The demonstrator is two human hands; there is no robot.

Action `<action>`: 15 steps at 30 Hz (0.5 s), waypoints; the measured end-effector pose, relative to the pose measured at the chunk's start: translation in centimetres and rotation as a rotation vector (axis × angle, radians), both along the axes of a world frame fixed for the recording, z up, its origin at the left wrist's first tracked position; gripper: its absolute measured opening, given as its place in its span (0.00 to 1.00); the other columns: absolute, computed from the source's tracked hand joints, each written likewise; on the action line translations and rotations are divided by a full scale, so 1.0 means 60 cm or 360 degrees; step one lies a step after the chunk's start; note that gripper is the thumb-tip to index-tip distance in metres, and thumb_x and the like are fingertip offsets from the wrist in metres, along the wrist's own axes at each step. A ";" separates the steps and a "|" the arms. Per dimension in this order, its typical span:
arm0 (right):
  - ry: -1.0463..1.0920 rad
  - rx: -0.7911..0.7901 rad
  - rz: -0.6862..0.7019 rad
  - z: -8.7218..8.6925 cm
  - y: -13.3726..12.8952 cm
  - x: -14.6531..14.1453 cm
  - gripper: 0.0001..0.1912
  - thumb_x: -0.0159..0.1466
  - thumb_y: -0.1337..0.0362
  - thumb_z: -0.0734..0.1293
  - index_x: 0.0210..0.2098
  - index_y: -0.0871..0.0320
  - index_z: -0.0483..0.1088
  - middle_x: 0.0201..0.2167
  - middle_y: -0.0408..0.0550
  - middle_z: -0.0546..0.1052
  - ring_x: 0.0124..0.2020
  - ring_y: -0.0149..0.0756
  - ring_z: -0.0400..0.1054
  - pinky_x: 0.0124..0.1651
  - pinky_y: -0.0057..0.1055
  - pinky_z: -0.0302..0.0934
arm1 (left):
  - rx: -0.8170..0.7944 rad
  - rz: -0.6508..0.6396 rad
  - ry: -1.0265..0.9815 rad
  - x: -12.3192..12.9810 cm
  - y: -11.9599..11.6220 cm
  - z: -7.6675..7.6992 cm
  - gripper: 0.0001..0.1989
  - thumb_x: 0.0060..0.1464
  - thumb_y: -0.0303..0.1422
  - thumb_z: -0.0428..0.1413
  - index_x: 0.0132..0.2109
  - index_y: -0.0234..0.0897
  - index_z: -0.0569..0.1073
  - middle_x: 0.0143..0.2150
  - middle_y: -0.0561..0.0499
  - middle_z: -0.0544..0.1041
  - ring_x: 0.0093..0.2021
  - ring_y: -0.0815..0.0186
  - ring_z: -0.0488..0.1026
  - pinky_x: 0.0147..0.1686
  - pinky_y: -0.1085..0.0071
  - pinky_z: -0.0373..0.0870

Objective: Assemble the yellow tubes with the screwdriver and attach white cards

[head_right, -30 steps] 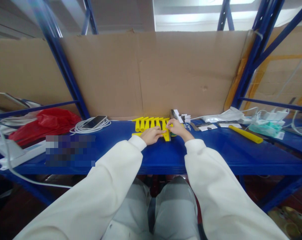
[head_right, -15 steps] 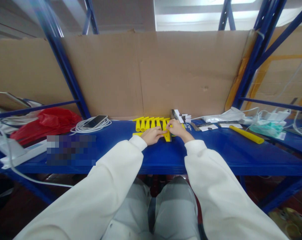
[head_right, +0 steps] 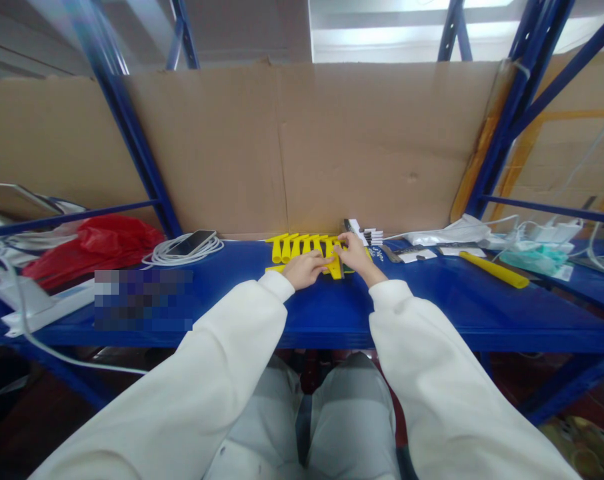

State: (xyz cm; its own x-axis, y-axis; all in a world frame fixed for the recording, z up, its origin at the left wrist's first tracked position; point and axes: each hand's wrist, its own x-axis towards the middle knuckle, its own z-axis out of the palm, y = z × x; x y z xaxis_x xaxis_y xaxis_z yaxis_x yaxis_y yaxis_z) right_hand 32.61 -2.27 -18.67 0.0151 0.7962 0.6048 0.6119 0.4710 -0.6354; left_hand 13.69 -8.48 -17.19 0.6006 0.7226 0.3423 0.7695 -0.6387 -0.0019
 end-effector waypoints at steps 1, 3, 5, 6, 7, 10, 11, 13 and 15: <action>0.0097 -0.0035 0.0009 0.004 -0.005 0.000 0.10 0.56 0.67 0.67 0.38 0.56 0.69 0.43 0.50 0.76 0.45 0.40 0.70 0.52 0.41 0.66 | 0.0002 0.0024 -0.0031 0.000 0.001 0.000 0.21 0.67 0.35 0.48 0.63 0.47 0.72 0.50 0.45 0.75 0.51 0.60 0.75 0.51 0.68 0.71; 0.0306 -0.0205 0.0093 0.014 -0.019 -0.002 0.10 0.57 0.69 0.67 0.39 0.56 0.67 0.39 0.48 0.76 0.39 0.37 0.72 0.46 0.37 0.69 | 0.0000 0.0079 -0.0085 -0.001 0.002 0.001 0.21 0.67 0.34 0.48 0.63 0.45 0.72 0.51 0.45 0.75 0.51 0.60 0.75 0.51 0.68 0.71; 0.0506 -0.0462 0.0248 0.023 -0.036 -0.005 0.12 0.57 0.72 0.67 0.40 0.56 0.65 0.33 0.45 0.76 0.30 0.33 0.71 0.36 0.32 0.70 | -0.0001 0.0120 -0.0123 -0.002 0.004 0.002 0.21 0.67 0.33 0.48 0.63 0.44 0.73 0.51 0.45 0.76 0.51 0.59 0.75 0.51 0.67 0.71; 0.0582 -0.0591 0.0335 0.026 -0.046 -0.007 0.14 0.57 0.72 0.68 0.41 0.56 0.65 0.29 0.43 0.75 0.27 0.32 0.70 0.32 0.31 0.70 | 0.0001 0.0130 -0.0135 -0.003 0.005 0.001 0.21 0.66 0.32 0.48 0.62 0.44 0.73 0.51 0.45 0.76 0.51 0.59 0.75 0.51 0.67 0.71; 0.0632 -0.0716 0.0423 0.029 -0.055 -0.009 0.15 0.56 0.73 0.68 0.42 0.56 0.65 0.25 0.41 0.74 0.24 0.32 0.70 0.29 0.30 0.69 | 0.0004 0.0132 -0.0145 -0.003 0.006 0.001 0.21 0.66 0.32 0.48 0.62 0.44 0.74 0.51 0.45 0.76 0.51 0.59 0.76 0.51 0.66 0.71; 0.0675 -0.0971 0.0611 0.036 -0.077 -0.018 0.17 0.57 0.75 0.69 0.44 0.57 0.66 0.20 0.40 0.74 0.20 0.33 0.70 0.24 0.29 0.69 | 0.0006 0.0105 -0.0173 -0.003 0.011 -0.004 0.21 0.66 0.32 0.47 0.62 0.43 0.73 0.52 0.44 0.77 0.53 0.59 0.75 0.54 0.65 0.70; 0.0684 -0.1002 0.0634 0.038 -0.081 -0.020 0.18 0.57 0.76 0.69 0.45 0.57 0.66 0.20 0.40 0.74 0.20 0.33 0.70 0.23 0.28 0.69 | 0.0003 0.0101 -0.0191 -0.003 0.013 -0.006 0.21 0.67 0.32 0.47 0.63 0.42 0.72 0.55 0.44 0.77 0.55 0.59 0.74 0.55 0.65 0.70; 0.0706 -0.1010 0.0651 0.042 -0.087 -0.024 0.19 0.58 0.76 0.69 0.47 0.58 0.67 0.21 0.40 0.76 0.19 0.32 0.70 0.21 0.26 0.68 | -0.0021 0.0115 -0.0227 -0.001 0.014 -0.008 0.24 0.67 0.32 0.47 0.67 0.40 0.66 0.60 0.43 0.74 0.58 0.58 0.73 0.56 0.64 0.69; 0.0717 -0.0998 0.0669 0.044 -0.090 -0.025 0.20 0.59 0.76 0.70 0.50 0.58 0.68 0.21 0.40 0.76 0.18 0.30 0.70 0.20 0.25 0.68 | -0.0065 0.0152 -0.0234 0.001 0.011 -0.009 0.27 0.67 0.32 0.47 0.71 0.38 0.58 0.66 0.41 0.70 0.61 0.58 0.71 0.57 0.63 0.69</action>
